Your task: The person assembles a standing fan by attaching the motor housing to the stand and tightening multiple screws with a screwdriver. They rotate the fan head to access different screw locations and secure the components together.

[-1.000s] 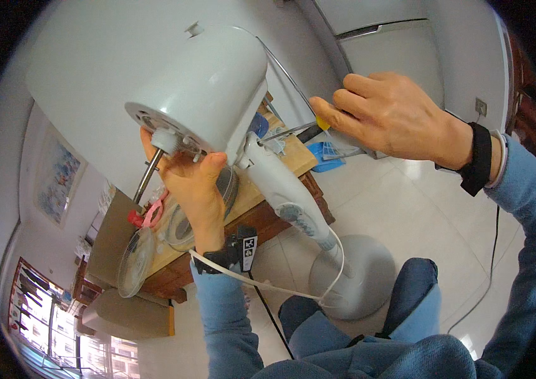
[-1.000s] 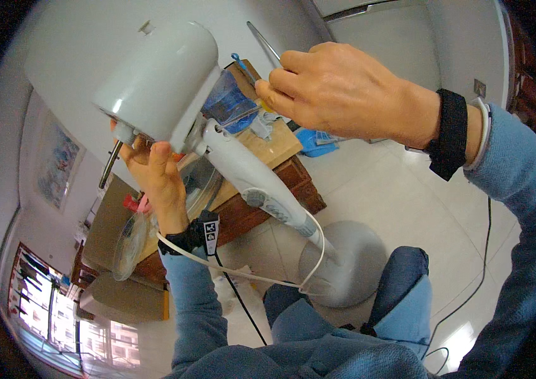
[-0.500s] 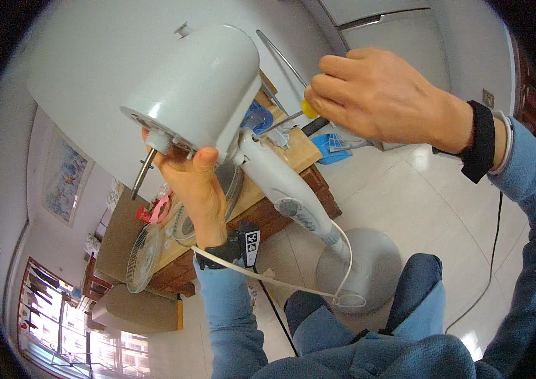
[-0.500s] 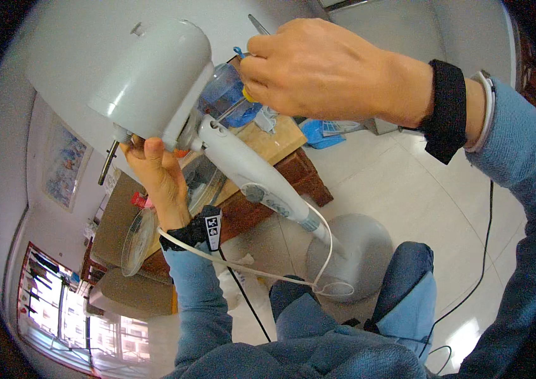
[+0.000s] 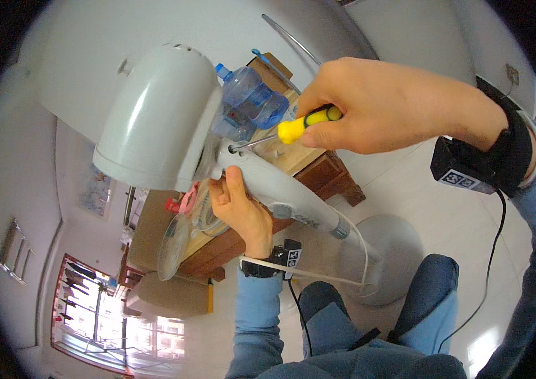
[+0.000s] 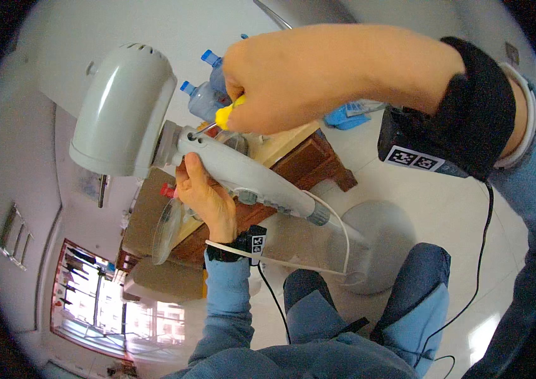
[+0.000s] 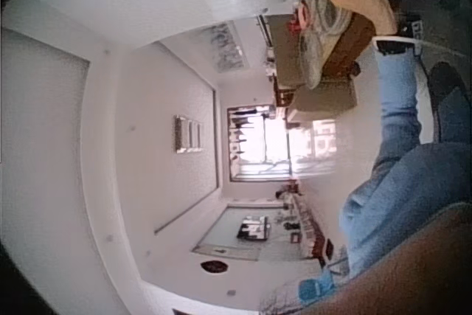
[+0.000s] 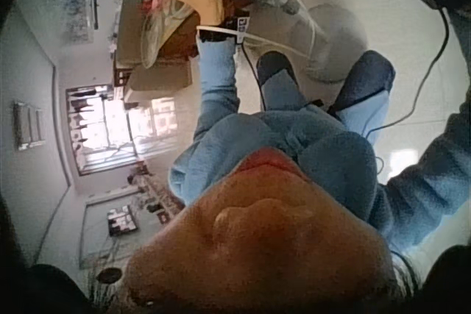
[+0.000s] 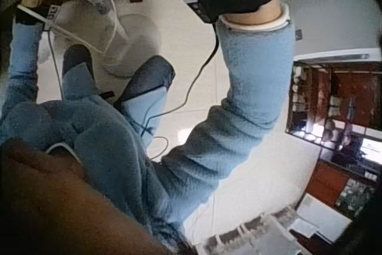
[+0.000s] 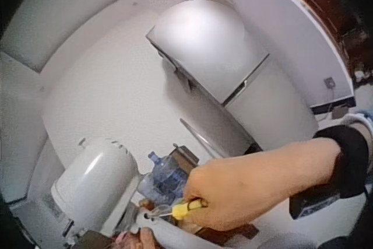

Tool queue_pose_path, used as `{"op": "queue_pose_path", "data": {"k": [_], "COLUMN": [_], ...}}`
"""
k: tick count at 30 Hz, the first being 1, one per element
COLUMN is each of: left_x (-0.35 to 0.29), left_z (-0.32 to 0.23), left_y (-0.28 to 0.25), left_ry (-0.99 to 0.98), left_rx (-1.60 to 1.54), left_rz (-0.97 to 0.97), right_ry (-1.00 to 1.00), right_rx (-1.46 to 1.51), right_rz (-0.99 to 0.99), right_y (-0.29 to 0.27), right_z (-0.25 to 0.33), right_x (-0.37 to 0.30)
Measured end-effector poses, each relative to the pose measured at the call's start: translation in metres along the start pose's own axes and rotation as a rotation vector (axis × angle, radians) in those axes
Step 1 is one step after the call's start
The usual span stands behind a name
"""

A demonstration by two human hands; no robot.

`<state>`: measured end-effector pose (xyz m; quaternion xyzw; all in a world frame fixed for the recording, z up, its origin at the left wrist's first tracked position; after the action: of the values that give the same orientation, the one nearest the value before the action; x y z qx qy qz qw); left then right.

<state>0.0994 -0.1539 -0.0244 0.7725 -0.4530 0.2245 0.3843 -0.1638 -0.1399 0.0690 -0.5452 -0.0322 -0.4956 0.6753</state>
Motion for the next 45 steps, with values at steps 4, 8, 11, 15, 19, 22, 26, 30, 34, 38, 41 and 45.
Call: {"op": "queue_pose_path", "data": {"k": [4, 8, 11, 15, 19, 22, 26, 30, 34, 38, 41, 45], "left_x": [-0.001, 0.0, 0.002, 0.0, -0.003, -0.001, 0.002, 0.0, -0.001, -0.001, -0.002, -0.005], "left_z": [-0.006, -0.006, -0.002, 0.0, -0.003, -0.003, -0.001, -0.001, -0.001, 0.002, 0.005, 0.004], "left_y": [0.015, 0.017, 0.014, 0.015, 0.019, 0.016, 0.012, 0.011, 0.015, 0.017, 0.018, 0.017], "left_ry": [-0.011, -0.002, 0.018, 0.031, 0.028, -0.043, -0.042, -0.105, -0.064, -0.072, -0.095, -0.025], "left_rx": [0.053, 0.057, 0.043, 0.006, -0.066, -0.093, -0.056, -0.111, -0.182, -0.218, -0.253, -0.135], "left_rz": [-0.06, -0.08, -0.076, -0.1, -0.078, -0.097, -0.065, -0.104, -0.107, -0.076, -0.081, -0.1], "right_ry": [0.175, -0.213, -0.427, -0.173, 0.434, 0.294, -0.323, -0.78, -0.297, 0.556, 0.39, -0.551], "right_rx": [0.252, -0.152, -0.349, -0.056, 0.357, 0.172, -0.482, -1.031, -0.492, 0.343, 0.175, -0.868], "right_rz": [0.136, -0.146, -0.267, -0.177, 0.214, 0.188, -0.084, -0.306, -0.181, 0.299, 0.298, -0.116], "right_y": [-0.001, 0.008, 0.018, 0.008, -0.007, -0.005, -0.005, -0.007, -0.009, -0.006, -0.006, -0.006], "right_z": [-0.006, -0.006, -0.007, -0.016, -0.023, -0.013, 0.008, 0.03, 0.042, 0.021, 0.011, 0.03], "right_x": [-0.001, 0.001, -0.003, 0.004, 0.014, 0.021, 0.018, 0.009, 0.009, 0.019, 0.021, 0.016]}}
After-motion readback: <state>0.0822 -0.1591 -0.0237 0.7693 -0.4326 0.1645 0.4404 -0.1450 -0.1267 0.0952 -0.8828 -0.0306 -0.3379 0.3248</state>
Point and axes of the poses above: each hand's wrist, its own x-axis towards the middle knuckle, its own y-axis out of the palm, z = x × y, the point moved 2 cm from there along x, towards the middle knuckle, and after that the axes turned 9 degrees about -z, right-handed, at the moved point
